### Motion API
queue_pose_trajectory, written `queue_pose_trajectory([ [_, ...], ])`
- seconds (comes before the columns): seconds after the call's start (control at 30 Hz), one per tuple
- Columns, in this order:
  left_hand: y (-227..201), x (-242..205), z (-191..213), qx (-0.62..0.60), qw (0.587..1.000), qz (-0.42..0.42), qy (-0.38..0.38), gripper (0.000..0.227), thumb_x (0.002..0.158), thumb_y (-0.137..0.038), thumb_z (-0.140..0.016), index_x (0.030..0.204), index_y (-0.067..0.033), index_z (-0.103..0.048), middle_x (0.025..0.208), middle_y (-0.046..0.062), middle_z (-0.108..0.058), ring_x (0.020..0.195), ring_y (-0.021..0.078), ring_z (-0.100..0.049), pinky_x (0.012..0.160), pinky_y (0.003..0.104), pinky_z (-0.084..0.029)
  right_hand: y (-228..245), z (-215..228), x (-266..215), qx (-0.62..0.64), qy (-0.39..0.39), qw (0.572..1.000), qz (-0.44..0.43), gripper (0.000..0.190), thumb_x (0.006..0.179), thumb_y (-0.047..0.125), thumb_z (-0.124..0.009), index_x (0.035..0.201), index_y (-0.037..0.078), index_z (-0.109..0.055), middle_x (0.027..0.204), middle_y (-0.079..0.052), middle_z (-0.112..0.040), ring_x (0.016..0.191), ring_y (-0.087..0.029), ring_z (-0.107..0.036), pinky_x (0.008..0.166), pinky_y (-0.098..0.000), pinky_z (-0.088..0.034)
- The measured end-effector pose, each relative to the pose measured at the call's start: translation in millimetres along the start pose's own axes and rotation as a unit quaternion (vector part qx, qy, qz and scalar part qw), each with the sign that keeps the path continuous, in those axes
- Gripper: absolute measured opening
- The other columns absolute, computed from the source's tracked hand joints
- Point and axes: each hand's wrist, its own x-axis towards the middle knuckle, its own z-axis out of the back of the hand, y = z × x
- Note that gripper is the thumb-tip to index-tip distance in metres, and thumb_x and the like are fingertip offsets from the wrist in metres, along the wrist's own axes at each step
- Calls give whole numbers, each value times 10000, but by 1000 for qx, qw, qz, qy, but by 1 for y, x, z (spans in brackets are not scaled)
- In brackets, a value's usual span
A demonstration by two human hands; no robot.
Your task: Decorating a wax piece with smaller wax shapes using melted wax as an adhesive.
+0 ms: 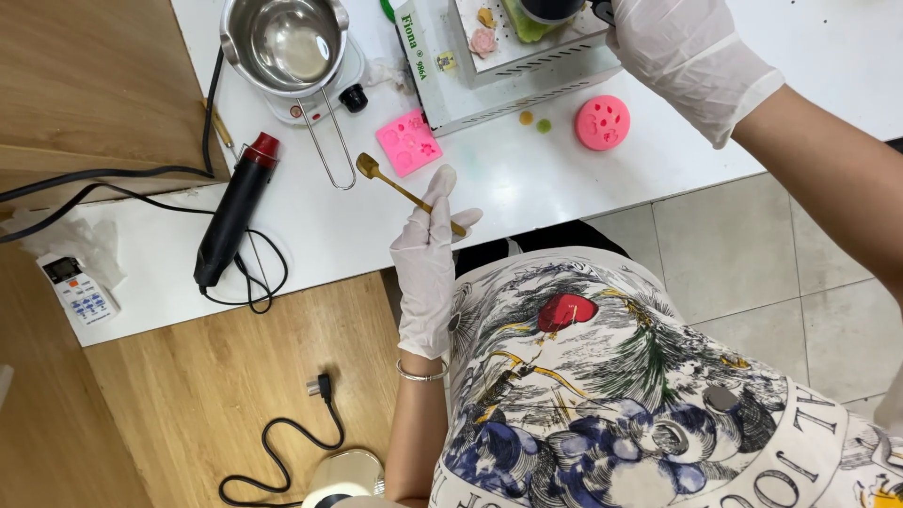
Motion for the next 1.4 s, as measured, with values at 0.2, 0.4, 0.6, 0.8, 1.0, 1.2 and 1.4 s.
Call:
queue_pose_trajectory([
  [0.2, -1, 2, 0, 26, 1000, 12, 7, 404, 1074, -237, -495, 1432, -80, -597, 1421, 57, -664, 939, 169, -783, 756, 240, -569, 6, 4, -1, 19, -8, 1000, -12, 47, 1048, 50, -675, 1049, 15, -643, 730, -119, -631, 652, -271, -636, 585, -369, -534],
  [0.4, -2, 6, 2, 45, 999, 14, 8, 394, 1070, -234, -496, 1416, -87, -614, 1406, 58, -673, 927, 166, -783, 760, 241, -571, 14, 15, -2, 60, -11, 997, -36, 162, 1023, 67, -699, 1142, -8, -618, 814, -146, -652, 694, -305, -658, 595, -380, -548],
  [0.6, 29, 17, -14, -18, 1000, 21, -5, 349, 1091, -211, -500, 1370, -48, -632, 1206, 103, -747, 969, 154, -757, 833, 262, -578, 14, 14, -4, 92, 48, 986, -130, 243, 1019, 48, -673, 1228, 21, -552, 893, -170, -654, 743, -369, -659, 618, -453, -542],
  [0.8, 78, 43, -55, -11, 999, -52, -2, 309, 1134, -196, -485, 1241, -16, -712, 886, 27, -659, 829, 95, -588, 892, 256, -548, -9, -16, -61, 269, -96, 937, -203, 503, 1026, -31, -612, 1470, 60, -395, 1146, -138, -621, 902, -282, -670, 812, -409, -559],
  [1.0, 143, 76, -103, -21, 993, -8, -116, 241, 1014, -203, -652, 846, -57, -558, 748, -40, -478, 674, 89, -397, 620, 294, -369, -23, -11, -70, 199, -79, 963, -163, 672, 966, -46, -644, 1560, 130, -383, 1168, -168, -533, 884, -311, -636, 776, -443, -552],
  [1.2, 152, 98, -137, 206, 962, -98, -152, 460, 781, -230, -895, 837, -50, -476, 770, 68, -528, 709, 231, -513, 672, 382, -475, -20, -8, -26, 171, -82, 980, -59, 679, 955, -16, -688, 1543, 82, -363, 1161, -190, -565, 893, -331, -625, 734, -429, -535],
  [1.4, 179, 113, -153, 287, 924, -218, -127, 440, 785, -308, -883, 1029, -60, -615, 1056, 106, -651, 959, 315, -636, 859, 425, -528, -58, -35, -75, 441, -82, 877, -169, 477, 1081, -84, -647, 1478, 65, -429, 1182, -136, -670, 1037, -224, -656, 941, -371, -567],
])
